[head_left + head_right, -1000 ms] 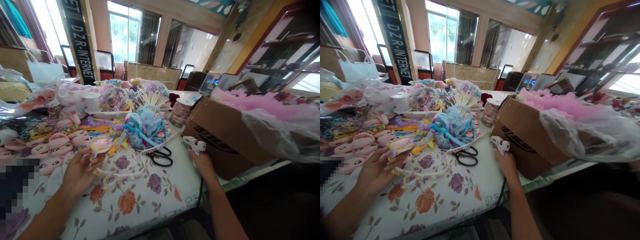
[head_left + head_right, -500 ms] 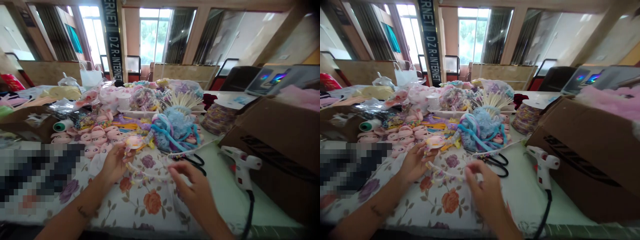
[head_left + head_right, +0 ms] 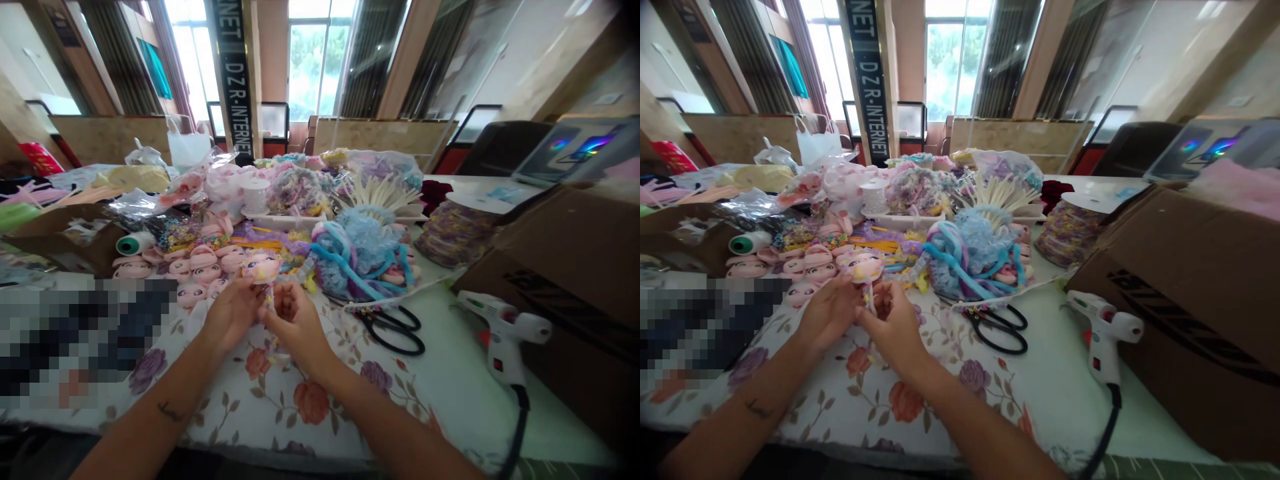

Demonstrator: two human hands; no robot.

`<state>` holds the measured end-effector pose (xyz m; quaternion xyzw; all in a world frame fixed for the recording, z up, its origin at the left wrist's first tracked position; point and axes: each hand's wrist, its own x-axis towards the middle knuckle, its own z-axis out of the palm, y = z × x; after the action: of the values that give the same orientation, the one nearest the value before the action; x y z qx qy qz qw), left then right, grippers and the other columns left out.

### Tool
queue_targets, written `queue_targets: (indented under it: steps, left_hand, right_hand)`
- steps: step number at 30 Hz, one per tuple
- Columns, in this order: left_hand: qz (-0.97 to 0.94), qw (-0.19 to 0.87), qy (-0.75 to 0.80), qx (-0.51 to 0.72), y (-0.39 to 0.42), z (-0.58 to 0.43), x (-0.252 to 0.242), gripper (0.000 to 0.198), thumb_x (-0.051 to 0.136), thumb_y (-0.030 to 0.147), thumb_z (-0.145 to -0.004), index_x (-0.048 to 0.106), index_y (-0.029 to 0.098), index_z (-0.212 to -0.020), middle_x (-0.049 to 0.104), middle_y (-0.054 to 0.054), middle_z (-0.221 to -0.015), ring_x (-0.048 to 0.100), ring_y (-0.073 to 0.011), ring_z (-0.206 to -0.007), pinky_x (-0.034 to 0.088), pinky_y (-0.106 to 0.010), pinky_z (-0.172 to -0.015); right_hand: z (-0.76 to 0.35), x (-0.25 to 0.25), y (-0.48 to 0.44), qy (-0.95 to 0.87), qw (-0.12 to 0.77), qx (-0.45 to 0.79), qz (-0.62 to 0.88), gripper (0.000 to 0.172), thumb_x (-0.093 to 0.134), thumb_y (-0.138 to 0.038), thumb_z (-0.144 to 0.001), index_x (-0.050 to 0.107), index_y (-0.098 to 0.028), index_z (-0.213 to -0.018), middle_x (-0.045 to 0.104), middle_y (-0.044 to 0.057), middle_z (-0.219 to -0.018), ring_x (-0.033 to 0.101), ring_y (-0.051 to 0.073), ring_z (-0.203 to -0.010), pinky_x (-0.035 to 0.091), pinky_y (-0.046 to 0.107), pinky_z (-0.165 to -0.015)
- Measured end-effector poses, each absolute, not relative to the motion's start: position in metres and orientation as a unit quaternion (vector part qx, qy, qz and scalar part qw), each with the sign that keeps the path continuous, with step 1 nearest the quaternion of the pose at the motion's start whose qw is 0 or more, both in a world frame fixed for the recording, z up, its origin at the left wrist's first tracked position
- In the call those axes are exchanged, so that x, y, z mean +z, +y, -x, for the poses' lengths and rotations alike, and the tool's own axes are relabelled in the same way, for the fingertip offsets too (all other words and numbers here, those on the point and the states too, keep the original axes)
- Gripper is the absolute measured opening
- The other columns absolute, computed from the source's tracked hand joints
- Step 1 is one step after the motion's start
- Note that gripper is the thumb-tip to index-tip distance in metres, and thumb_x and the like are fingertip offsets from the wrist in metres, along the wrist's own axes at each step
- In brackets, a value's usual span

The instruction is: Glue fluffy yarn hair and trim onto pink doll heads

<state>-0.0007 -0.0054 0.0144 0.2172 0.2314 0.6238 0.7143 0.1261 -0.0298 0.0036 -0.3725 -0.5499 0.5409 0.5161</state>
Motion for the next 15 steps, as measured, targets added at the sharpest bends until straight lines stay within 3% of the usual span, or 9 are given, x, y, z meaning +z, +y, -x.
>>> queue_targets:
  steps: [6,10,15]
  left_hand:
    - [-0.222,0.697,0.238,0.638,-0.004,-0.001,0.011,0.011,0.057,0.004,-0.075,0.061,0.014,-0.079,0.069,-0.004,-0.084,0.067,-0.0162,-0.083,0.057,-0.029,-0.079]
    - [-0.216,0.7,0.268,0.626,-0.005,-0.004,0.01,0.005,0.058,0.009,-0.077,0.059,0.013,-0.076,0.068,-0.004,-0.078,0.066,-0.0142,-0.071,0.057,-0.024,-0.066]
    - [-0.227,0.711,0.267,0.609,-0.006,-0.006,0.009,0.012,0.059,0.01,-0.078,0.059,0.015,-0.089,0.069,-0.005,-0.083,0.068,-0.0163,-0.072,0.058,-0.028,-0.069]
  right_hand:
    - [-0.139,0.003,-0.029,-0.607,0.51,0.417,0.444,0.018,0.052,-0.036,-0.088,0.056,-0.02,-0.097,0.046,-0.005,-0.064,0.042,0.011,-0.055,0.033,0.022,-0.05]
    - [-0.143,0.004,-0.028,-0.65,0.506,0.319,0.469,0.019,0.062,-0.033,-0.082,0.059,-0.021,-0.096,0.045,-0.006,-0.062,0.041,0.011,-0.054,0.03,0.022,-0.05]
    - [-0.144,0.005,-0.029,-0.665,0.501,0.286,0.474,0.015,0.053,-0.033,-0.089,0.061,-0.021,-0.089,0.048,-0.005,-0.058,0.045,0.012,-0.052,0.033,0.024,-0.052]
